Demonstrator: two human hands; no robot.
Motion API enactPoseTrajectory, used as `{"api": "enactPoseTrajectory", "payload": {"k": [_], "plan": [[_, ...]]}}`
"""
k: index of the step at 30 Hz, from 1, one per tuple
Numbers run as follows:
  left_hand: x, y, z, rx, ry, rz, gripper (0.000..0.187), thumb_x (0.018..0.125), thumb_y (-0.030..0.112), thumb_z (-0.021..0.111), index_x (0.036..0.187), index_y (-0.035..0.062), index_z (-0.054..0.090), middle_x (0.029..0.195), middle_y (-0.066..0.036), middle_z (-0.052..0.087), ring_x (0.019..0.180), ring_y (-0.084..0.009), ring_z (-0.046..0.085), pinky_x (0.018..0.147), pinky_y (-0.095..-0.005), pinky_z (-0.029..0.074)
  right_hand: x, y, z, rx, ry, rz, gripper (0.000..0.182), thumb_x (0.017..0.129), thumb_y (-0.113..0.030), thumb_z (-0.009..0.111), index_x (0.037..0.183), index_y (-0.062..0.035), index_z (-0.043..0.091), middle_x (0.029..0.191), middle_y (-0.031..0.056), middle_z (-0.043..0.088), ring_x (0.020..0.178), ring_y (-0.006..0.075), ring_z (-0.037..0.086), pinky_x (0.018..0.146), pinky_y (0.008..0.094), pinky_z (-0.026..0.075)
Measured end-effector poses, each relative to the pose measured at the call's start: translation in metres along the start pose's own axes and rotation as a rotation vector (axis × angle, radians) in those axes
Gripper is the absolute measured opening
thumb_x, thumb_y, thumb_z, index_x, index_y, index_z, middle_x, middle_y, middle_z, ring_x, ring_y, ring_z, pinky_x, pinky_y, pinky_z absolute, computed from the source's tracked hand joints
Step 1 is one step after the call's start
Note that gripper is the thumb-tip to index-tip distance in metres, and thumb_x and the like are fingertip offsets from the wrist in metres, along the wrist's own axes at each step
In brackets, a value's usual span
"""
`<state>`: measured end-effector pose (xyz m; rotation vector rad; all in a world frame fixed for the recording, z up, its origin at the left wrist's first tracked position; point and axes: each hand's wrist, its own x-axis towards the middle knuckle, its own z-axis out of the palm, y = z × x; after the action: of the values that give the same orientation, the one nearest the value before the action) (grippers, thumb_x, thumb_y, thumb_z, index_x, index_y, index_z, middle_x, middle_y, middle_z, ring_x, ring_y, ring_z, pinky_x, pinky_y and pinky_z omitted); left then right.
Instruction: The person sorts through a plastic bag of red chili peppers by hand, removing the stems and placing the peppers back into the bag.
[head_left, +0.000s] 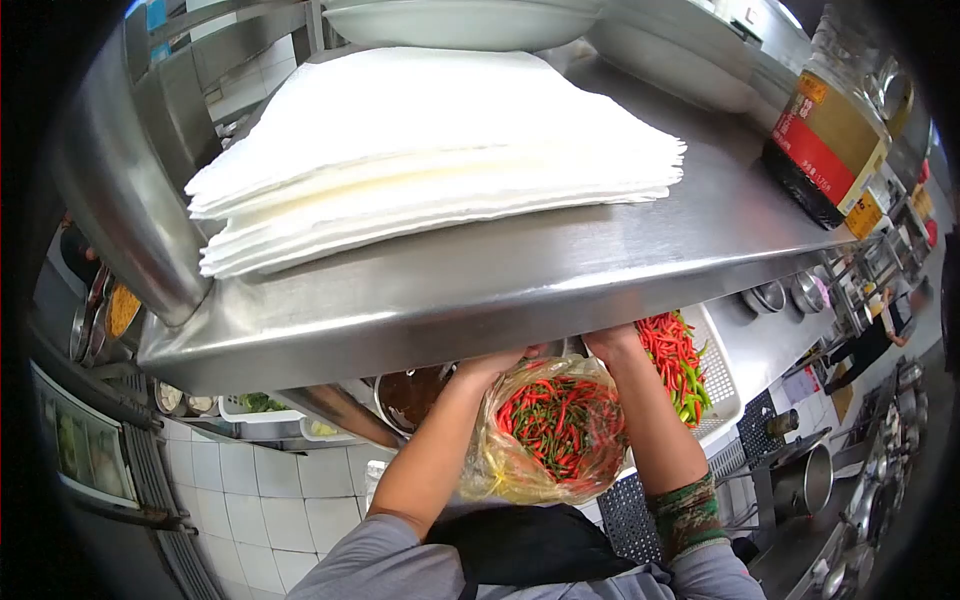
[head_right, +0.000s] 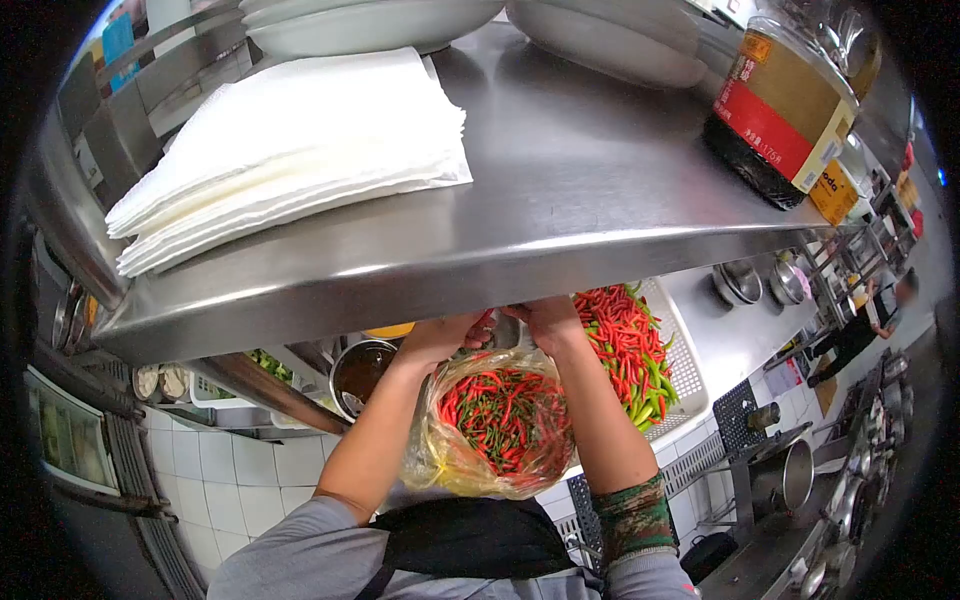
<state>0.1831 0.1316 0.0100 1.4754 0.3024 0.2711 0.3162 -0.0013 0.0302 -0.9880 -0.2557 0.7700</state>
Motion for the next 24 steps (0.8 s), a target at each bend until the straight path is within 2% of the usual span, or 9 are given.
{"api": "enactPoseTrajectory", "payload": {"k": [2,5,7,10,12,14,17,20,24], "plan": [[0.005,-0.022,-0.009,-0.015,-0.025,-0.011,0.033,0.102,0.032,0.054,0.104,0.0010,0.067,0.087,-0.007,0.069,0.073,-0.0139,0.065,0.067,-0.0270,0.055,0.004,0.010,-0.002,-0.155,-0.016,-0.028,0.022,0.095,-0.014,0.062,0.116,-0.0070,0.058,0.105,0.0069,0.065,0.093,0.0197,0.066,0.076,0.0319,0.058],[0.018,-0.058,-0.022,0.264,0.036,-0.018,0.031,0.101,0.028,0.055,0.105,0.0000,0.067,0.089,-0.007,0.070,0.075,-0.0132,0.066,0.068,-0.0273,0.055,0.008,0.016,-0.001,-0.480,-0.014,-0.027,0.025,0.095,-0.014,0.063,0.117,-0.0044,0.058,0.099,0.0067,0.068,0.088,0.0187,0.067,0.073,0.0312,0.057],[0.000,-0.025,-0.021,0.682,0.080,0.053,0.029,0.100,0.025,0.055,0.107,-0.0007,0.066,0.090,-0.006,0.071,0.076,-0.0123,0.066,0.069,-0.0276,0.055,0.012,0.018,-0.003,-0.918,-0.015,-0.026,0.027,0.095,-0.014,0.063,0.118,-0.0018,0.059,0.095,0.0065,0.069,0.083,0.0173,0.067,0.071,0.0303,0.056],[-0.010,-0.016,-0.021,0.788,0.083,0.060,0.025,0.099,0.019,0.054,0.108,-0.0011,0.066,0.089,-0.005,0.071,0.075,-0.0108,0.065,0.071,-0.0276,0.054,0.012,0.021,-0.018,-1.366,-0.126,-0.147,0.028,0.094,-0.013,0.063,0.117,0.0018,0.063,0.090,0.0064,0.070,0.077,0.0136,0.065,0.068,0.0282,0.054],[-0.017,-0.009,-0.017,0.573,0.065,-0.036,0.024,0.099,0.017,0.054,0.108,-0.0009,0.066,0.088,-0.005,0.070,0.075,-0.0103,0.065,0.071,-0.0275,0.054,0.005,0.024,-0.025,-1.262,-0.167,-0.133,0.028,0.094,-0.014,0.064,0.116,0.0033,0.066,0.087,0.0062,0.070,0.075,0.0116,0.063,0.067,0.0268,0.052],[-0.030,0.019,-0.007,0.245,0.043,-0.190,0.024,0.098,0.017,0.054,0.109,-0.0005,0.065,0.088,-0.005,0.070,0.075,-0.0105,0.065,0.071,-0.0273,0.053,-0.010,0.017,-0.018,-0.874,-0.132,0.011,0.027,0.094,-0.014,0.064,0.114,0.0041,0.068,0.085,0.0061,0.070,0.073,0.0104,0.061,0.066,0.0255,0.051],[-0.050,0.030,0.000,0.046,-0.135,-0.148,0.022,0.099,0.017,0.055,0.109,-0.0003,0.065,0.089,-0.005,0.070,0.075,-0.0104,0.064,0.071,-0.0265,0.054,-0.063,-0.015,0.015,-0.714,-0.082,0.024,0.019,0.094,-0.010,0.064,0.105,0.0044,0.069,0.082,0.0040,0.068,0.072,0.0092,0.061,0.067,0.0241,0.050],[-0.077,0.043,0.011,0.040,-0.342,-0.064,0.021,0.101,0.019,0.056,0.105,0.0001,0.065,0.091,-0.004,0.070,0.076,-0.0101,0.064,0.072,-0.0259,0.054,-0.103,-0.020,0.003,-0.672,-0.240,-0.070,0.009,0.092,-0.005,0.067,0.097,0.0020,0.069,0.083,0.0011,0.067,0.073,0.0071,0.060,0.066,0.0231,0.049],[-0.108,0.022,0.023,-0.056,-0.596,-0.246,0.024,0.104,0.023,0.053,0.104,0.0017,0.064,0.094,-0.004,0.070,0.080,-0.0094,0.066,0.076,-0.0256,0.055,-0.154,-0.012,-0.015,-0.538,-0.306,0.017,0.008,0.089,-0.007,0.072,0.090,-0.0005,0.068,0.084,0.0018,0.070,0.073,0.0070,0.063,0.066,0.0223,0.051]]}}
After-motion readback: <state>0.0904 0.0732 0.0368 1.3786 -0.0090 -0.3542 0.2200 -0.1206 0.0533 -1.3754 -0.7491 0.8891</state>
